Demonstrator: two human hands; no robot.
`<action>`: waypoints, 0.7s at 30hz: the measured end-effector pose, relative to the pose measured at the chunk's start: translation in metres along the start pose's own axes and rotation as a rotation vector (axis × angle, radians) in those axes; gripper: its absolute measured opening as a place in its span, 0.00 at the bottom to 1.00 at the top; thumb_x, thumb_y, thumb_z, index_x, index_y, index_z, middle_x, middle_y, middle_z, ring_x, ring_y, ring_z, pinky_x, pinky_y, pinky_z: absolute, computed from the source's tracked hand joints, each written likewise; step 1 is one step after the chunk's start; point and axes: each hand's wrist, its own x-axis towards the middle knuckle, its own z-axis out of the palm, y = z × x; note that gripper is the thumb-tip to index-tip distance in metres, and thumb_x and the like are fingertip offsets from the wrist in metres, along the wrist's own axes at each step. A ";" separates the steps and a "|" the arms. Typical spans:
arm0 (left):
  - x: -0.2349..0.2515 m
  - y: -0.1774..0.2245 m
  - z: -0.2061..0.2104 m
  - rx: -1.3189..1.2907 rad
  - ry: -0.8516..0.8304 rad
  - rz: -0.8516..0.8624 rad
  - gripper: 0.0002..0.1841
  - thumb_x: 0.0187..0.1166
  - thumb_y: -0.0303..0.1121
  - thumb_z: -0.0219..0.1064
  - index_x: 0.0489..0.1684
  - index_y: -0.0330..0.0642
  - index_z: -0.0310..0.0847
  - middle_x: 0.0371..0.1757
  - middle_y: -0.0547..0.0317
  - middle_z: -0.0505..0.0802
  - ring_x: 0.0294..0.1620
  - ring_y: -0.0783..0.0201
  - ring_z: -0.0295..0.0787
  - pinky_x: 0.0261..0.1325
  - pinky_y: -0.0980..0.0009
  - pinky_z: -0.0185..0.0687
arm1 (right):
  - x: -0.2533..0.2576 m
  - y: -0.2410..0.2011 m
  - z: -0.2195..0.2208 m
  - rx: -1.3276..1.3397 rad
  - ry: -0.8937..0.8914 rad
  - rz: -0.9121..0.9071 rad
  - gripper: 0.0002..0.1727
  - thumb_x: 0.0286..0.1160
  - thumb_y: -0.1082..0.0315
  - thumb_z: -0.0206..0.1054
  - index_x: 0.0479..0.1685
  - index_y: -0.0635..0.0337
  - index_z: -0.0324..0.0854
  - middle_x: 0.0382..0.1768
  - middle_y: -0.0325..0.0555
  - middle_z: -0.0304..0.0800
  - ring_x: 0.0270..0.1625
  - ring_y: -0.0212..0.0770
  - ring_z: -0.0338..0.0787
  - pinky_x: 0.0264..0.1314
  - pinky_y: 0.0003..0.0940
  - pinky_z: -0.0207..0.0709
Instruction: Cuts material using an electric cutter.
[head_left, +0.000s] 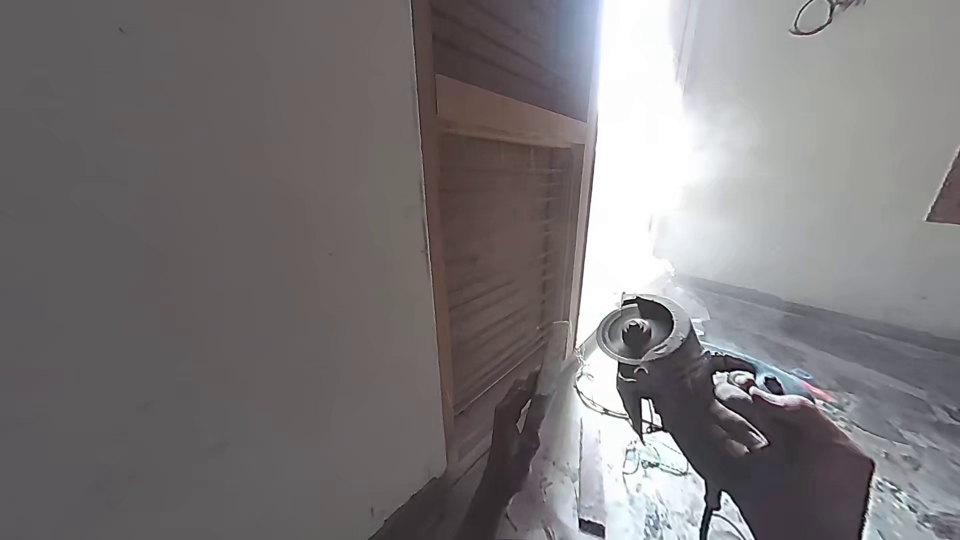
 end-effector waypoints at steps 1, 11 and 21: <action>0.000 0.001 0.002 0.001 0.016 -0.022 0.25 0.87 0.52 0.60 0.67 0.40 0.85 0.62 0.62 0.92 0.64 0.75 0.87 0.71 0.72 0.83 | -0.003 -0.004 0.002 0.015 -0.055 0.013 0.09 0.66 0.63 0.65 0.24 0.53 0.88 0.12 0.34 0.78 0.13 0.27 0.77 0.17 0.22 0.71; -0.011 -0.007 0.020 0.015 -0.001 0.003 0.38 0.75 0.64 0.66 0.63 0.33 0.85 0.63 0.54 0.91 0.66 0.73 0.85 0.72 0.71 0.81 | -0.046 -0.015 0.030 0.129 -0.190 0.140 0.07 0.71 0.67 0.66 0.36 0.59 0.88 0.20 0.39 0.83 0.18 0.32 0.82 0.20 0.27 0.75; -0.015 0.005 0.023 0.120 -0.038 0.003 0.34 0.71 0.49 0.73 0.69 0.28 0.82 0.65 0.44 0.90 0.67 0.65 0.86 0.75 0.70 0.79 | -0.056 -0.002 0.021 -0.014 -0.133 0.100 0.06 0.71 0.66 0.66 0.34 0.56 0.88 0.17 0.35 0.80 0.16 0.30 0.80 0.20 0.25 0.74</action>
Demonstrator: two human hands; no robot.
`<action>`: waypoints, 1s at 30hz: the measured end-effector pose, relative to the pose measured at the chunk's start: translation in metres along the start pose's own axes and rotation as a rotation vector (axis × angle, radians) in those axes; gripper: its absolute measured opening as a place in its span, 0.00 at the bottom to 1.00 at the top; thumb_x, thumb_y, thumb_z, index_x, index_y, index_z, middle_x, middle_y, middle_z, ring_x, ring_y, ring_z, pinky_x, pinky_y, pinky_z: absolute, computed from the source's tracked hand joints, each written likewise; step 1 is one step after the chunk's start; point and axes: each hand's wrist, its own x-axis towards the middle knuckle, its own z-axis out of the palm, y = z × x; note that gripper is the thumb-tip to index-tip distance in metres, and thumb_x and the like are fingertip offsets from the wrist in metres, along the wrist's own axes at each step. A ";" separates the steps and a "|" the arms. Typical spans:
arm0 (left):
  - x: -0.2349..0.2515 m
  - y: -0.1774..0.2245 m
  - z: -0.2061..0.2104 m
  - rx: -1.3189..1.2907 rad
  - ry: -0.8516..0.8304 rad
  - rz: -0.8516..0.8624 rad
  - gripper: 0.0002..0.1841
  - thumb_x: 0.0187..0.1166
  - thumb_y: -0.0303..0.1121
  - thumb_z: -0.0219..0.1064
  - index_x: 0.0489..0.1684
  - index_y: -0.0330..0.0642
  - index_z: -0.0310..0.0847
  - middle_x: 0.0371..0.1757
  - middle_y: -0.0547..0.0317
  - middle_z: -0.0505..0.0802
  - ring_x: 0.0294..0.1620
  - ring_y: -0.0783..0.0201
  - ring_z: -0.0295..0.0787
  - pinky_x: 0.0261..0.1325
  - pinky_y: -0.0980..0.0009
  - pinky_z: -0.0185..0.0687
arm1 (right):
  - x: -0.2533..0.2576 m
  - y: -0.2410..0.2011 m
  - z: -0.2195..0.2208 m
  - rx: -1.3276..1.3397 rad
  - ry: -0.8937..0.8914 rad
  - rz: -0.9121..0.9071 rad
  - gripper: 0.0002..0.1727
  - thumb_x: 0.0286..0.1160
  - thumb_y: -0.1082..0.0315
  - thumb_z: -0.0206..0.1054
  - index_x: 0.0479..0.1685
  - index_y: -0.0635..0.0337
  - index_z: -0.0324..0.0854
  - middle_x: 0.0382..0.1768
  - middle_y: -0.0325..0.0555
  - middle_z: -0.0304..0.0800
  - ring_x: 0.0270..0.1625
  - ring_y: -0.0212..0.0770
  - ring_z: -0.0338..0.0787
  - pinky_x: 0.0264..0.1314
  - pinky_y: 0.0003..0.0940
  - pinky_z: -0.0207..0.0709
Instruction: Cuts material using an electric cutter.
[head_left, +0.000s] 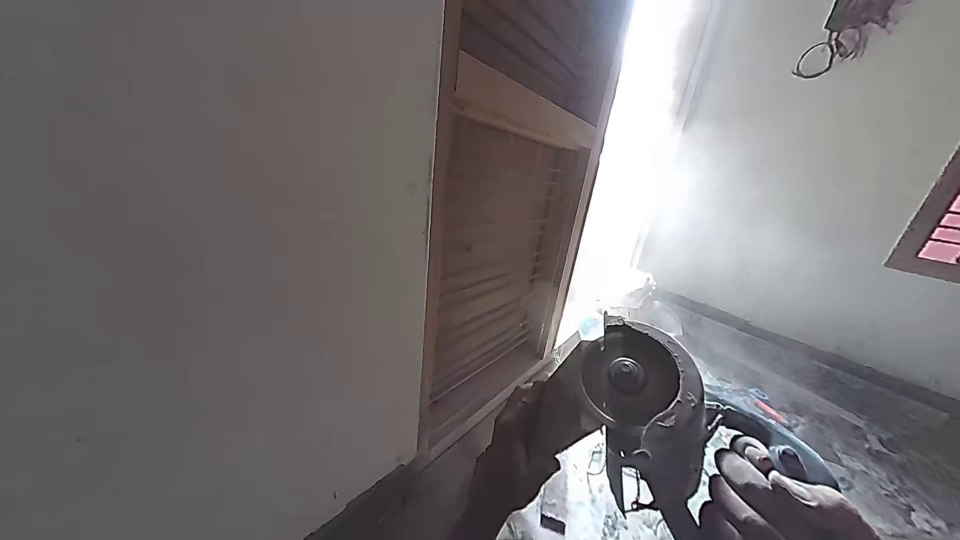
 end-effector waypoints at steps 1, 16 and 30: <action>0.001 0.011 -0.001 0.023 0.013 -0.019 0.32 0.71 0.46 0.72 0.65 0.25 0.84 0.63 0.39 0.91 0.66 0.62 0.88 0.74 0.69 0.78 | 0.000 0.001 -0.002 -0.031 -0.010 -0.009 0.07 0.73 0.66 0.65 0.35 0.55 0.88 0.18 0.33 0.81 0.17 0.28 0.80 0.20 0.24 0.74; -0.016 -0.009 -0.004 -0.132 -0.088 0.067 0.50 0.65 0.72 0.66 0.75 0.34 0.78 0.69 0.44 0.87 0.69 0.63 0.84 0.74 0.65 0.81 | 0.016 -0.010 -0.002 0.008 0.055 0.006 0.06 0.68 0.68 0.67 0.32 0.60 0.89 0.16 0.40 0.81 0.15 0.32 0.82 0.18 0.27 0.76; -0.019 -0.008 -0.011 -0.136 -0.127 0.088 0.48 0.68 0.68 0.67 0.77 0.33 0.76 0.71 0.45 0.86 0.72 0.65 0.83 0.77 0.67 0.78 | 0.033 -0.006 0.003 0.003 0.035 -0.097 0.07 0.64 0.66 0.69 0.30 0.58 0.90 0.13 0.39 0.81 0.14 0.32 0.82 0.18 0.26 0.77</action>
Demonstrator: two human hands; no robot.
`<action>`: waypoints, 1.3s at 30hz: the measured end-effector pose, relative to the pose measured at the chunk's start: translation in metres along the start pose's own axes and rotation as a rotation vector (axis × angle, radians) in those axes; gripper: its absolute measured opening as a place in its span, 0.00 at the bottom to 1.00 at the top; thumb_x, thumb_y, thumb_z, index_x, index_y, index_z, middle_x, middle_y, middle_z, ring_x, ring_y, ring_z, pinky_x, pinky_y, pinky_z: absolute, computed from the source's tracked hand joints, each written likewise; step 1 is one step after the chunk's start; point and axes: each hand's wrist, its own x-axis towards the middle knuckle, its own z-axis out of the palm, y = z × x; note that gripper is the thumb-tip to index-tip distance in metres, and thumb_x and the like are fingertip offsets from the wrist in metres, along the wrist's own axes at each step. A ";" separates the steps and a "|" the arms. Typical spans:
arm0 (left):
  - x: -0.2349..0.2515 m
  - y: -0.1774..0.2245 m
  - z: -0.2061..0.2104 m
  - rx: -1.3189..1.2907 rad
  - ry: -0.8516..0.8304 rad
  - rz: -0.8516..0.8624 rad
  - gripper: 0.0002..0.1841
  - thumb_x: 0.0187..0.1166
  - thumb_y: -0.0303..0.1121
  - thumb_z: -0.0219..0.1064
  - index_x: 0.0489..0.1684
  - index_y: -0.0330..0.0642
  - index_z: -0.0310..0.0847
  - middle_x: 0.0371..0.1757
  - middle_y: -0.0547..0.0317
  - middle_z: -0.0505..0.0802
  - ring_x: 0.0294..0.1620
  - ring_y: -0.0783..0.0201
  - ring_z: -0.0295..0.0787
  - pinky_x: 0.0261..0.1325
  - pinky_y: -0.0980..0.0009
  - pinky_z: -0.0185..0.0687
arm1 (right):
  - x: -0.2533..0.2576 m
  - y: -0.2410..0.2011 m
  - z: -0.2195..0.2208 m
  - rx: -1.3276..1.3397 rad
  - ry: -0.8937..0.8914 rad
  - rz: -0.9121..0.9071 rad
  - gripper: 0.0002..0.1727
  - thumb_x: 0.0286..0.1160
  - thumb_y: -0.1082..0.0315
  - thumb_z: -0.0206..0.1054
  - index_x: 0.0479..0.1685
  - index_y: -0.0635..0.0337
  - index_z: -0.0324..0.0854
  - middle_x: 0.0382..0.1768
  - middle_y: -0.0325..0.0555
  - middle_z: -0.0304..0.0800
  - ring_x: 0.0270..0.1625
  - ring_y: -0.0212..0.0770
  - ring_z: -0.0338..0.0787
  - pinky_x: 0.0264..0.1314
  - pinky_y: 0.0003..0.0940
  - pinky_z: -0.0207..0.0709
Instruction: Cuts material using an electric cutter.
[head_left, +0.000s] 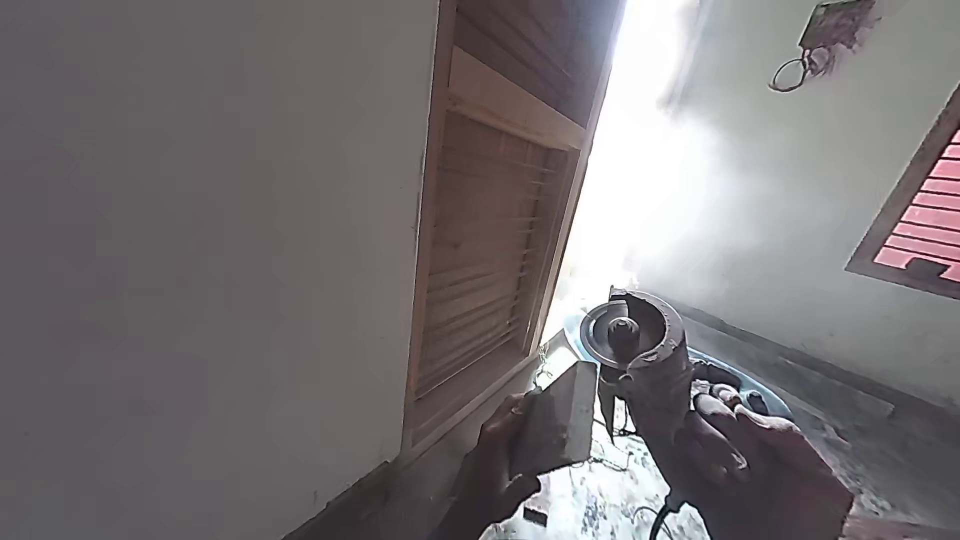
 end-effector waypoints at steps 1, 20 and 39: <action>0.000 0.000 -0.001 0.003 -0.004 0.003 0.48 0.67 0.68 0.67 0.77 0.34 0.76 0.71 0.45 0.86 0.72 0.66 0.82 0.77 0.67 0.77 | 0.001 0.000 -0.001 0.008 -0.006 -0.007 0.07 0.64 0.65 0.69 0.30 0.58 0.89 0.13 0.38 0.81 0.14 0.31 0.81 0.17 0.25 0.76; 0.010 -0.012 0.003 0.006 0.084 0.021 0.39 0.73 0.62 0.68 0.71 0.34 0.81 0.69 0.47 0.88 0.71 0.66 0.84 0.76 0.67 0.79 | -0.039 0.007 0.002 0.052 0.019 0.128 0.07 0.70 0.66 0.67 0.34 0.59 0.88 0.17 0.37 0.80 0.16 0.31 0.80 0.19 0.26 0.75; 0.011 -0.001 0.005 0.075 0.053 -0.045 0.39 0.73 0.60 0.67 0.70 0.31 0.82 0.66 0.46 0.90 0.68 0.68 0.85 0.74 0.70 0.80 | -0.016 0.008 -0.007 -0.023 0.116 0.039 0.08 0.65 0.66 0.65 0.24 0.54 0.87 0.13 0.36 0.78 0.12 0.29 0.78 0.15 0.23 0.73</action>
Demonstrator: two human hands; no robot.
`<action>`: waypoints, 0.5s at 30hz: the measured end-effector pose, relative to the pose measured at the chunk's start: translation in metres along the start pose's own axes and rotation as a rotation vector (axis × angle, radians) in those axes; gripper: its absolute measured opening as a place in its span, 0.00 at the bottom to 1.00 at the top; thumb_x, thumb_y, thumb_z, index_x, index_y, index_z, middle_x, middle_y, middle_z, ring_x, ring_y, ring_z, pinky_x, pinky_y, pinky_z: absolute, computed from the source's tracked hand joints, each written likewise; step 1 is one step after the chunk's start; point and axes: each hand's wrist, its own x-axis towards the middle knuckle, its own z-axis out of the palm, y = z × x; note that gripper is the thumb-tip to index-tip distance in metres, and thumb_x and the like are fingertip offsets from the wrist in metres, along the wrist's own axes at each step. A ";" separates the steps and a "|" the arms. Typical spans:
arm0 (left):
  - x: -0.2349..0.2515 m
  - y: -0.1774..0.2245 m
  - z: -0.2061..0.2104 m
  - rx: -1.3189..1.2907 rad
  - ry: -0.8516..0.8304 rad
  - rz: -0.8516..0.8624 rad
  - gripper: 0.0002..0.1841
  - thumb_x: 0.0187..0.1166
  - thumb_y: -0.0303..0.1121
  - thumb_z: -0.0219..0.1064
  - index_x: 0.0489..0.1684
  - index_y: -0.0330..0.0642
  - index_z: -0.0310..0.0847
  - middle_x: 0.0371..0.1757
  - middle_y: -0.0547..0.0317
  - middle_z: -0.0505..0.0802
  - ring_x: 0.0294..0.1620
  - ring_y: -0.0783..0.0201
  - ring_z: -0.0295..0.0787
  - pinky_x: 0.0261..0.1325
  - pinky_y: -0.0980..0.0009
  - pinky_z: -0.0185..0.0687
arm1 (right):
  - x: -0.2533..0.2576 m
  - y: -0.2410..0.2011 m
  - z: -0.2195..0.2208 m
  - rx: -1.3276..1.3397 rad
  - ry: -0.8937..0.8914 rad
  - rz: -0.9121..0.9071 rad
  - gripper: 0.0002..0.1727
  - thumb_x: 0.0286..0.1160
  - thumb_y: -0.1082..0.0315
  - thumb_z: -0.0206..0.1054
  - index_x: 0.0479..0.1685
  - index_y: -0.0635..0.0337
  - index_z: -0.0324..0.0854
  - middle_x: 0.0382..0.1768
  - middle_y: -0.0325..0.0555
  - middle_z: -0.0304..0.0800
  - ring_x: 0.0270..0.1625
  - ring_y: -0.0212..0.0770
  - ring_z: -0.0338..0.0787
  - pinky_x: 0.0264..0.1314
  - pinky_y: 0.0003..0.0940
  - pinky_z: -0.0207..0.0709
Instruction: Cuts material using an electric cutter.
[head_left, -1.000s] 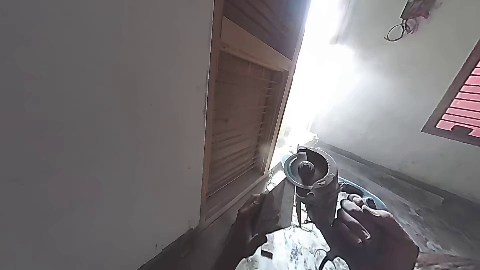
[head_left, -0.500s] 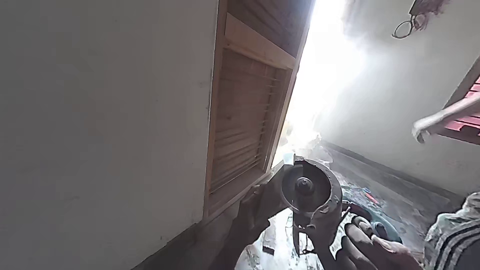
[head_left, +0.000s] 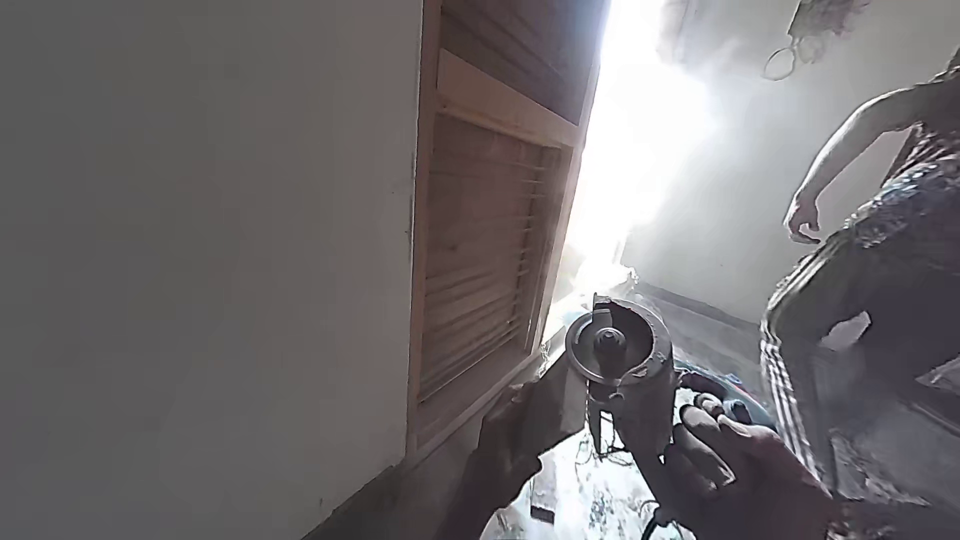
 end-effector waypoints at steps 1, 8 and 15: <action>-0.001 0.000 0.000 -0.008 -0.010 -0.009 0.41 0.72 0.61 0.67 0.71 0.31 0.81 0.67 0.46 0.89 0.69 0.69 0.85 0.74 0.70 0.80 | 0.002 -0.001 0.001 -0.008 0.012 -0.001 0.08 0.65 0.66 0.64 0.23 0.54 0.86 0.13 0.36 0.78 0.12 0.28 0.78 0.15 0.23 0.73; -0.005 0.003 -0.004 -0.058 -0.047 0.070 0.41 0.76 0.66 0.61 0.72 0.35 0.80 0.68 0.49 0.89 0.70 0.72 0.84 0.75 0.70 0.79 | 0.028 -0.001 -0.001 -0.006 -0.007 -0.124 0.09 0.66 0.64 0.62 0.24 0.53 0.86 0.12 0.34 0.77 0.12 0.26 0.76 0.14 0.21 0.70; -0.008 0.017 -0.041 0.007 0.040 -0.138 0.22 0.88 0.39 0.56 0.65 0.25 0.79 0.59 0.53 0.91 0.63 0.82 0.83 0.70 0.81 0.75 | 0.044 -0.009 -0.068 -0.171 0.371 -0.071 0.30 0.88 0.57 0.33 0.18 0.41 0.76 0.09 0.25 0.75 0.10 0.20 0.74 0.14 0.16 0.69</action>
